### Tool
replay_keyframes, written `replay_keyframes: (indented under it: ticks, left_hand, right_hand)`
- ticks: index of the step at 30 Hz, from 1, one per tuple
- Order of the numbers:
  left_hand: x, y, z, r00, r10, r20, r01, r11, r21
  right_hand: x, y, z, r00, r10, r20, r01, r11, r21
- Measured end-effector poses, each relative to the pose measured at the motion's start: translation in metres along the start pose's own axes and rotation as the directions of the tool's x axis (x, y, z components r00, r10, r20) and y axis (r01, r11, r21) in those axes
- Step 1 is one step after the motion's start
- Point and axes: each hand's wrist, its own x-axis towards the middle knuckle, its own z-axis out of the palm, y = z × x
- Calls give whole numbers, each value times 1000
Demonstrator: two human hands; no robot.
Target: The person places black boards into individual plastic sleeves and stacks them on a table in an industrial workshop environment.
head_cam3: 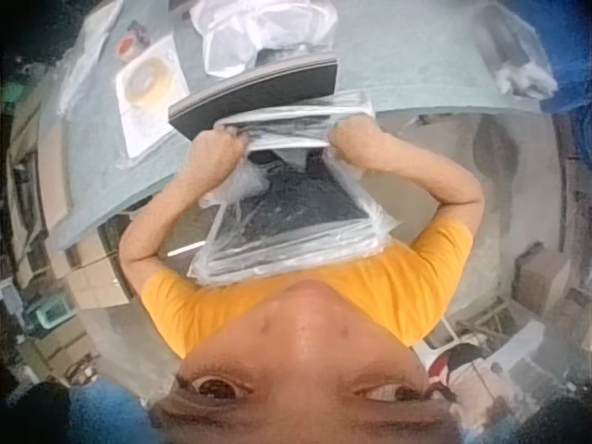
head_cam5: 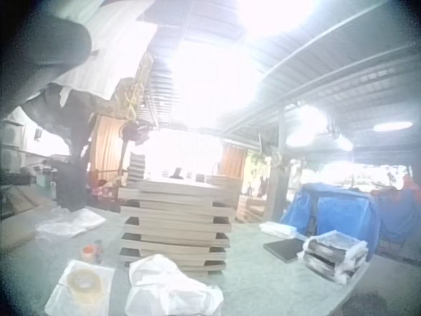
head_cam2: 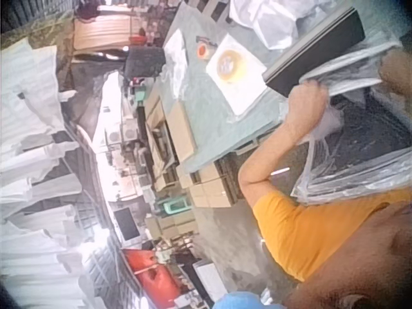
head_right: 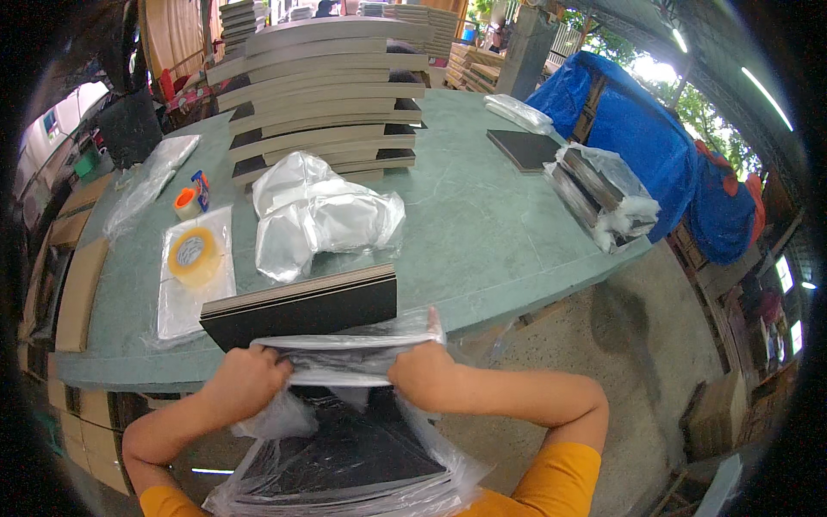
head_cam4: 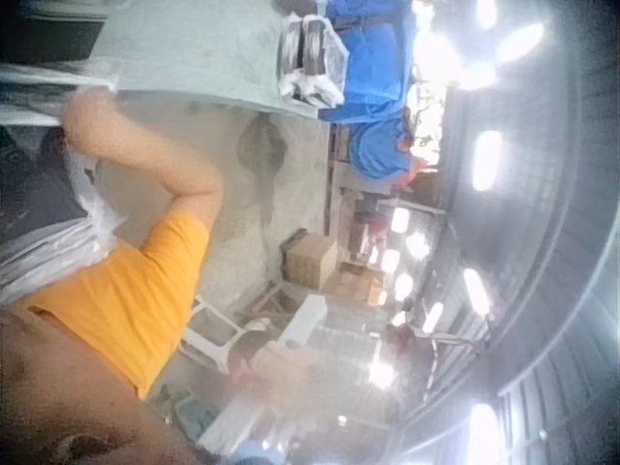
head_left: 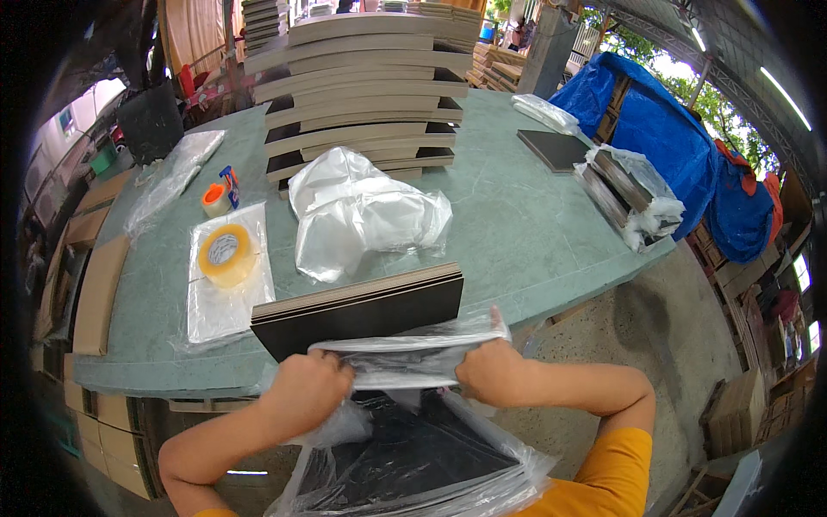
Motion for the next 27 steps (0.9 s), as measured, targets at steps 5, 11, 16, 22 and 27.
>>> replay_keyframes:
  ticks: [5,11,16,22,27]
  left_hand:
    - [-13,53,-6,827,562,34,-525,792,-312]
    - [-27,-9,16,938,-313,151,266,927,265]
    - [-54,-28,48,936,-217,-276,286,927,242]
    - [-50,-10,-6,946,14,-324,149,868,474]
    - [-51,36,3,937,332,108,-326,943,-65]
  right_hand:
    - [10,17,29,818,-49,-572,-55,985,-164]
    - [-14,-9,11,914,-244,-325,139,939,-314]
    - [-39,-52,-30,269,-763,-587,948,318,22]
    - [-1,3,-6,975,-205,89,195,975,110]
    - [19,16,18,553,-196,-810,114,981,-159]
